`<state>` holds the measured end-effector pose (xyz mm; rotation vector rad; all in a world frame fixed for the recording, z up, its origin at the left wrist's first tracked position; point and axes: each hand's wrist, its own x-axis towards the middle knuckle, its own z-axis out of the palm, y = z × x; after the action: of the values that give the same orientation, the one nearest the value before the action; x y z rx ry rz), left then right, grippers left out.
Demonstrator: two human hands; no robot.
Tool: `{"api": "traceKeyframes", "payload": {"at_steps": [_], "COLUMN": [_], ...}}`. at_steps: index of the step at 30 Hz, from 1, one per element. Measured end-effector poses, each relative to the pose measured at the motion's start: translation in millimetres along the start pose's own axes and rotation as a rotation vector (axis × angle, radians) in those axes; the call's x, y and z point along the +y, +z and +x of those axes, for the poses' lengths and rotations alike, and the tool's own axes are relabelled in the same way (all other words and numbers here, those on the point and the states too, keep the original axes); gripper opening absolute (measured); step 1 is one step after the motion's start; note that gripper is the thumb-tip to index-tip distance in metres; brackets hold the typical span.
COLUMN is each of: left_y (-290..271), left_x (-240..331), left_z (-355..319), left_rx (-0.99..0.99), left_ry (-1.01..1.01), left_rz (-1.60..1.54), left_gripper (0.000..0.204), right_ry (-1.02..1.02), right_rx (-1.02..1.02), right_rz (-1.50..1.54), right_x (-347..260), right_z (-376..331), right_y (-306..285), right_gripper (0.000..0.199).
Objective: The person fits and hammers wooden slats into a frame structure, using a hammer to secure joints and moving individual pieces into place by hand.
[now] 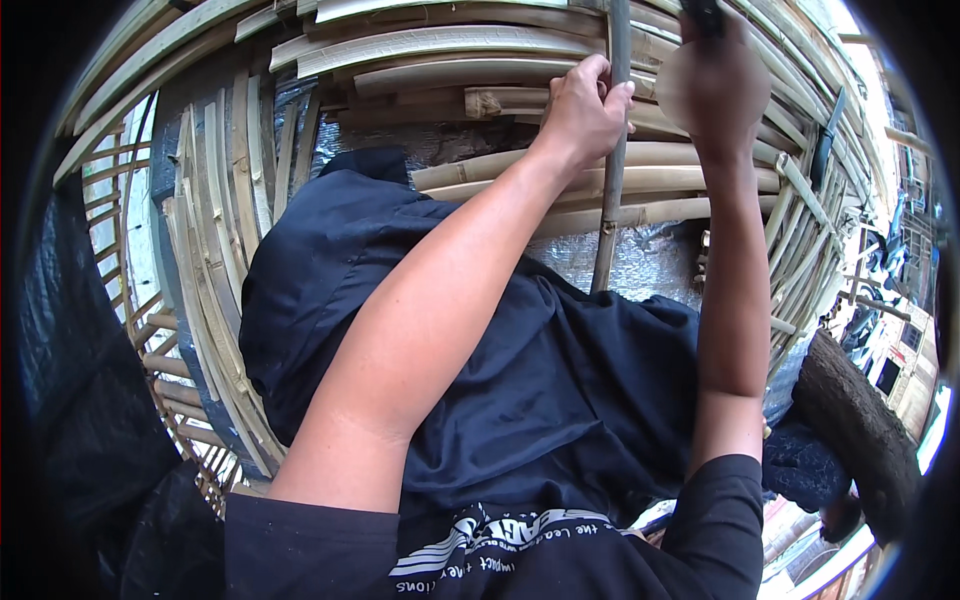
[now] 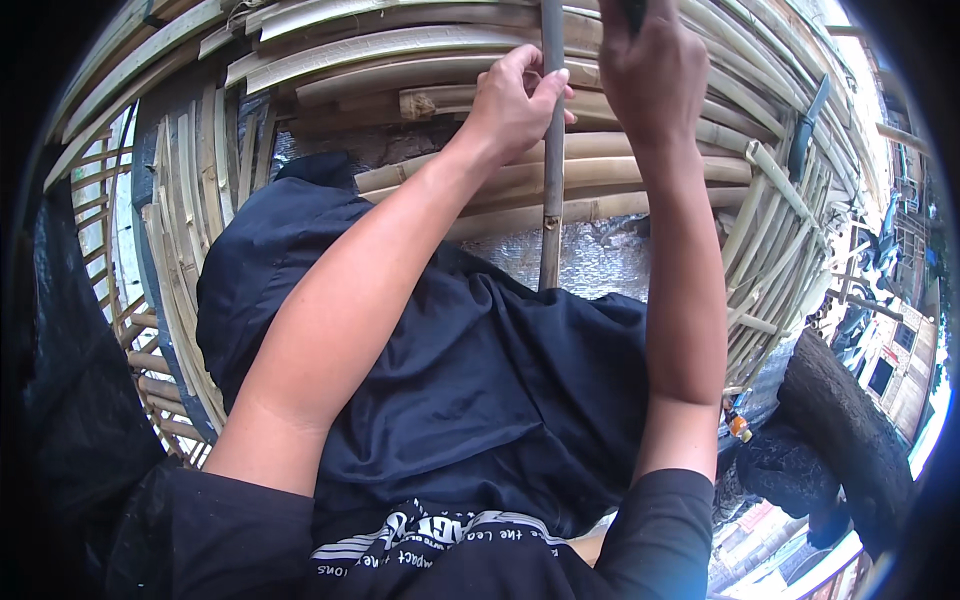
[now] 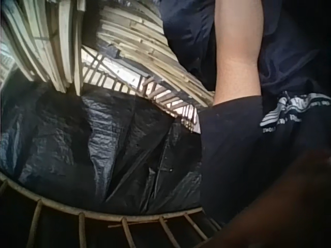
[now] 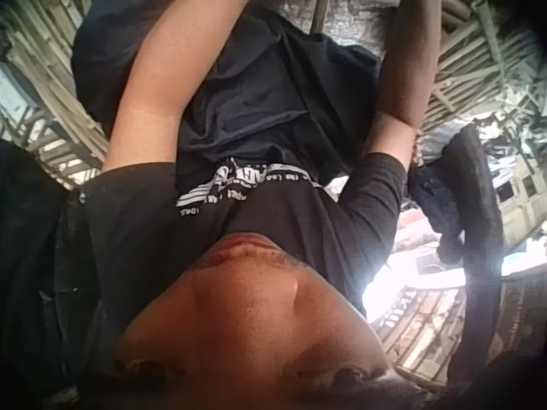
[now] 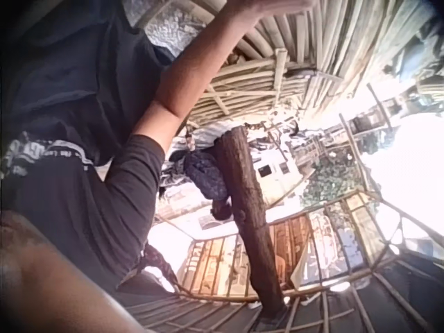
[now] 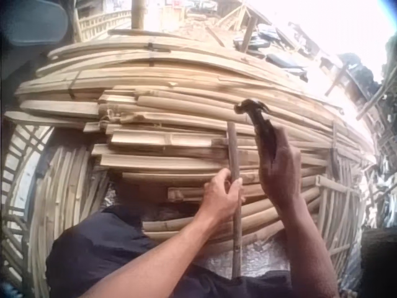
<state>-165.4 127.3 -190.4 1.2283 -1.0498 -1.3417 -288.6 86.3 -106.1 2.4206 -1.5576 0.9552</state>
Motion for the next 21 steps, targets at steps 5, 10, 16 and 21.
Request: {"api": "traceKeyframes", "payload": {"at_steps": [5, 10, 16, 21], "left_y": [5, 3, 5, 6], "left_x": [-4, -5, -1, -2], "left_z": [3, 2, 6, -2], "left_rx": [-0.029, -0.005, 0.009, 0.004], "left_ry": [0.028, -0.014, 0.022, -0.054], "left_rz": [0.009, -0.011, -0.027, -0.053], "left_gripper": [0.017, 0.019, 0.019, 0.018], "right_ry": [0.022, 0.001, 0.037, -0.101], "right_rx": [-0.173, 0.236, 0.202, 0.237], "right_rz": [0.015, -0.048, 0.032, 0.050], "right_x": [6, 8, 0, 1], "right_z": [8, 2, 3, 1], "right_y": [13, 18, 11, -1], "right_gripper": [0.024, 0.031, 0.026, 0.022]}}
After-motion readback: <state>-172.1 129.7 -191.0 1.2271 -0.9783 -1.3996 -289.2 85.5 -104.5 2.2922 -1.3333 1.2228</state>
